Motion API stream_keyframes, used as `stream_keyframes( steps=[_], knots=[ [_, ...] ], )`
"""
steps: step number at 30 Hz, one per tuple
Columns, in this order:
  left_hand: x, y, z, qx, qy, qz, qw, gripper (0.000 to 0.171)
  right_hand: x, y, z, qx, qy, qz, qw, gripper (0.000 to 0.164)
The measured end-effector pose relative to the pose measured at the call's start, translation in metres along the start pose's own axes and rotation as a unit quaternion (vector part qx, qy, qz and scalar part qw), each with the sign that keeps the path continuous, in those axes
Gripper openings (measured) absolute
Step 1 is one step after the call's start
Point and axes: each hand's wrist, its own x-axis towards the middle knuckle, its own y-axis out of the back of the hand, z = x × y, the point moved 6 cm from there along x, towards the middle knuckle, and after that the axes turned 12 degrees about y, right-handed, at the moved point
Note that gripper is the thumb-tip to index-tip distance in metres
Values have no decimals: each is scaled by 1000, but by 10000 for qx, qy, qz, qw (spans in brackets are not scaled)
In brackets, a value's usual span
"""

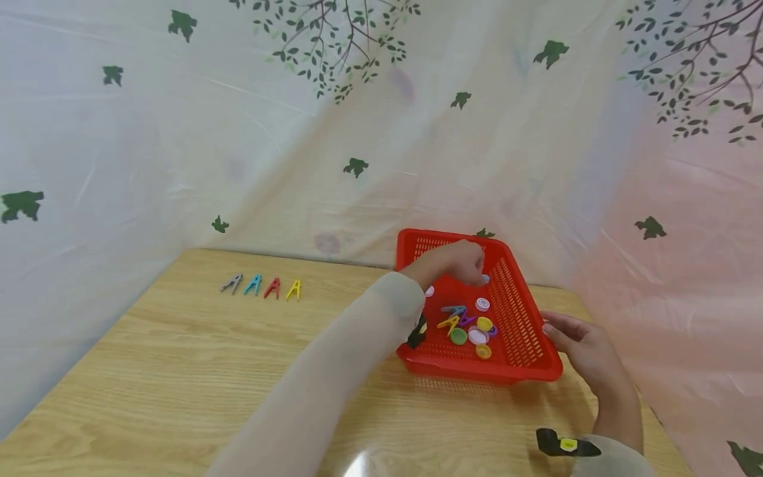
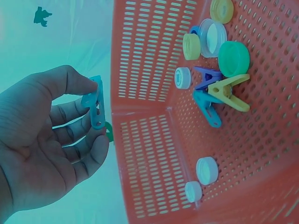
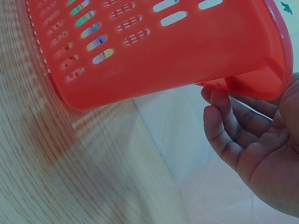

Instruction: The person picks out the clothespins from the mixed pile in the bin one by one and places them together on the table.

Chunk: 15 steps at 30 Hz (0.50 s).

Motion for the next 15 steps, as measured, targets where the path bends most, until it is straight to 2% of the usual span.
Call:
stream_keyframes(
  steps=[10,15],
  knots=[
    [-16,13,-3,320,33,356,9989,26,-1,-1,-1,12,-21,-24,10000,65],
    [-20,18,-8,524,-173,422,9976,28,-1,0,1,12,-49,-51,10000,65]
  ],
)
